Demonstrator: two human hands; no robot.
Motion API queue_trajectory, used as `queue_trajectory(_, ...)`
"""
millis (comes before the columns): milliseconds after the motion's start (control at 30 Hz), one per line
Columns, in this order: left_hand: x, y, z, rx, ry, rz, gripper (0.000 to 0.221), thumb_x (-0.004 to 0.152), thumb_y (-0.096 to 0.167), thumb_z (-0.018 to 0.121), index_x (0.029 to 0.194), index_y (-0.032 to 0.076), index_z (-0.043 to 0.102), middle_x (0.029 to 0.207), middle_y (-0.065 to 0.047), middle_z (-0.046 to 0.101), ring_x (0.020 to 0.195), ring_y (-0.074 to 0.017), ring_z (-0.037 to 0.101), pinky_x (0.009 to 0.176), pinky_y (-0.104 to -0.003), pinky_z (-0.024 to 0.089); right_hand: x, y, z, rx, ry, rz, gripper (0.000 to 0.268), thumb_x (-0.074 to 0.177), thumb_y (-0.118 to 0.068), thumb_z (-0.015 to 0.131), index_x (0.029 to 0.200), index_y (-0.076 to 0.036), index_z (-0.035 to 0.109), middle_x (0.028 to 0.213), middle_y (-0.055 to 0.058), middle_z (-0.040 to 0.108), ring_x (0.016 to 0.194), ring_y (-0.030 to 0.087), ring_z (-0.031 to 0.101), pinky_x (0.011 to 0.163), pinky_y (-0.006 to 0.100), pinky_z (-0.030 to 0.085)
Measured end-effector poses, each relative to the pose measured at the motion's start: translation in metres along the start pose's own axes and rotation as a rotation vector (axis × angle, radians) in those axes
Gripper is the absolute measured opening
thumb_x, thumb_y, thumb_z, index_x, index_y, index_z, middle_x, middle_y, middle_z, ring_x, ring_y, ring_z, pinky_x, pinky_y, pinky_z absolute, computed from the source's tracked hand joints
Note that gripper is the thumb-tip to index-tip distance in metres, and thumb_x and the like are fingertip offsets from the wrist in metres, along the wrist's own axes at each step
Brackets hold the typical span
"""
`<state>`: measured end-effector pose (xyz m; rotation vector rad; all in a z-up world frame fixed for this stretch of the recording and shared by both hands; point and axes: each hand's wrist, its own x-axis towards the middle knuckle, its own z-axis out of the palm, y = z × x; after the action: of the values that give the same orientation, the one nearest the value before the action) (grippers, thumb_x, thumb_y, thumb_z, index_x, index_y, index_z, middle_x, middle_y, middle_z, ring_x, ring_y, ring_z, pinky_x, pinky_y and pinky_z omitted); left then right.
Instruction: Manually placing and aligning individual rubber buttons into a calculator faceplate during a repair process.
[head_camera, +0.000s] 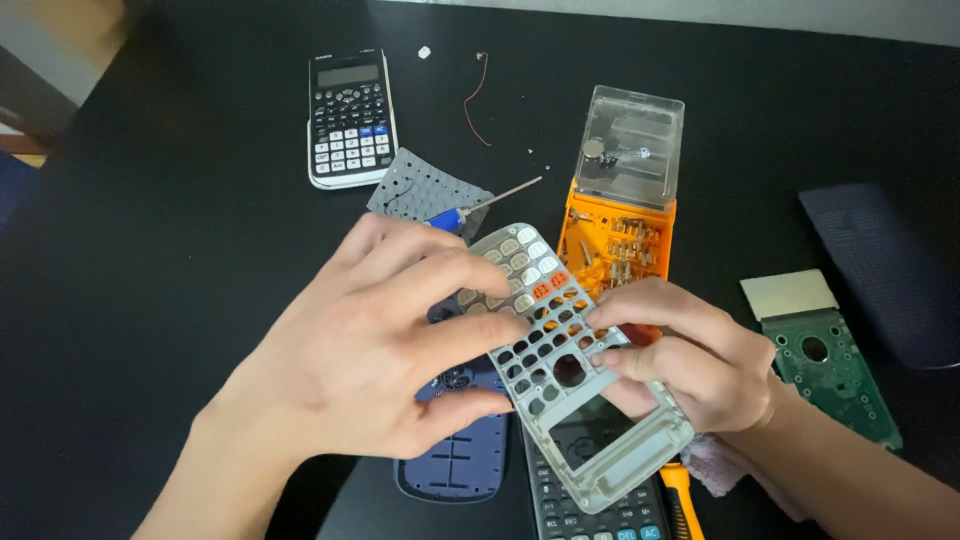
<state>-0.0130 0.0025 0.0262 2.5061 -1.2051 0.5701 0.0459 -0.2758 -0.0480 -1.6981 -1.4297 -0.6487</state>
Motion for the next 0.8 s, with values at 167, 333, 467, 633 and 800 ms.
queue_trajectory(167,-0.001,-0.002,0.004,-0.015,0.004,0.007,0.037,0.086,0.044,0.086,0.110,0.018,0.074,0.123,-0.006,0.058,0.113,-0.0334,0.056,0.087,-0.053,0.045,0.002,-0.001,0.000,-0.014,0.015,-0.018,0.014,0.088,-0.003,0.068,0.078,0.000,0.059,0.097,0.028,0.067,0.083,0.030,0.075,0.073,0.036,0.065)
queue_trajectory(333,-0.001,-0.004,0.004,-0.018,0.067,0.034,0.031,0.086,0.037,0.092,0.101,0.019,0.072,0.120,-0.005,0.060,0.111,-0.0325,0.060,0.089,-0.052,0.048,0.000,0.000,-0.001,0.000,0.012,0.001,0.015,0.087,-0.009,0.073,0.083,-0.002,0.060,0.099,0.026,0.068,0.087,0.030,0.076,0.076,0.038,0.066)
queue_trajectory(467,-0.002,-0.004,0.008,-0.011,0.054,0.021,0.023,0.089,0.031,0.089,0.098,0.019,0.072,0.119,-0.004,0.059,0.110,-0.0312,0.059,0.088,-0.050,0.046,-0.001,0.003,0.000,-0.014,0.009,-0.012,0.015,0.086,-0.007,0.074,0.083,-0.002,0.061,0.100,0.026,0.068,0.087,0.030,0.076,0.076,0.037,0.067)
queue_trajectory(633,-0.003,-0.005,0.009,0.019,0.079,0.056,0.023,0.091,0.028,0.089,0.105,0.020,0.073,0.120,-0.006,0.058,0.108,-0.0302,0.060,0.086,-0.047,0.047,-0.004,0.005,0.001,-0.042,0.040,-0.041,0.018,0.087,-0.012,0.075,0.083,-0.002,0.059,0.100,0.025,0.069,0.087,0.028,0.077,0.073,0.034,0.068)
queue_trajectory(800,-0.002,-0.009,-0.005,-0.072,0.208,0.031,0.026,0.096,0.032,0.077,0.108,0.009,0.074,0.111,-0.011,0.065,0.097,-0.0278,0.066,0.084,-0.044,0.050,-0.001,0.006,0.004,-0.065,0.108,-0.019,0.016,0.083,-0.006,0.074,0.077,0.000,0.060,0.094,0.027,0.069,0.084,0.028,0.075,0.073,0.035,0.066)
